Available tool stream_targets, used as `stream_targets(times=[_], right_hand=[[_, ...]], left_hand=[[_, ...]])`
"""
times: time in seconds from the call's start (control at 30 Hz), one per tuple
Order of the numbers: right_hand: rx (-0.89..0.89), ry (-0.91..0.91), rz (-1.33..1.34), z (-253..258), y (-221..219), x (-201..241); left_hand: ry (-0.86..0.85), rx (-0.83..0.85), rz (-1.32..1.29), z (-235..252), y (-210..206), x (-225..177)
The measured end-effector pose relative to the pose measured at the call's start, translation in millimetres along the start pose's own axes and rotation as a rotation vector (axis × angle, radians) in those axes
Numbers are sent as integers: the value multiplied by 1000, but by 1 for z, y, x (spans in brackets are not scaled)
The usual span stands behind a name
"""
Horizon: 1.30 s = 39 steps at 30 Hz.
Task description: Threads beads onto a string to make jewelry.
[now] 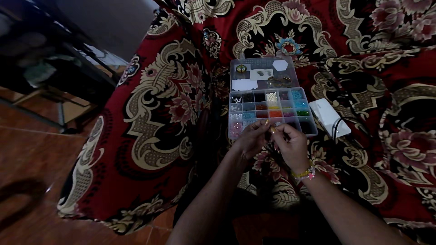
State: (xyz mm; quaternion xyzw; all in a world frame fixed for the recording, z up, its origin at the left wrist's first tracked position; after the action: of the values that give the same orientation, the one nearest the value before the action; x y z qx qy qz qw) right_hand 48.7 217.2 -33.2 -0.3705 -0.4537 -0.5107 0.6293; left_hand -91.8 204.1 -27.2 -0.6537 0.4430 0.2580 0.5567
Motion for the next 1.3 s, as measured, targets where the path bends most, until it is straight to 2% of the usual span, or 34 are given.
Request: stream_targets(times=[0.17, 0.4, 0.47, 0.93, 1.1, 1.3], right_hand=[[8, -73, 14, 0, 0, 5], [-12, -203, 111, 3, 2, 7], [-14, -210, 149, 3, 2, 6], [35, -126, 128, 2, 2, 4], [78, -191, 180, 2, 1, 7], [95, -170, 214, 2, 1, 5]], left_hand=[[-96, -70, 118, -1, -4, -6], [-432, -162, 549, -4, 0, -12], [-484, -177, 603, -4, 1, -13], [-299, -107, 492, -6, 1, -21], [-310, -89, 479, -6, 4, -21], [-328, -92, 441, -5, 5, -21]])
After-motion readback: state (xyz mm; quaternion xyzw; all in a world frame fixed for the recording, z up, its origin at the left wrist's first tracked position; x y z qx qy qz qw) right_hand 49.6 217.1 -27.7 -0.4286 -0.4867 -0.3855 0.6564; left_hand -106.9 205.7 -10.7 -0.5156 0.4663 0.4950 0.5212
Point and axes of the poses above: each hand's wrist, its own z-axis towards the middle knuckle, its own y-axis out of the back of the hand, x = y × z, the point moved 2 cm from there along z, towards the middle knuckle, and after that the axes turned 5 degrees about z, right-handed, at the moved point
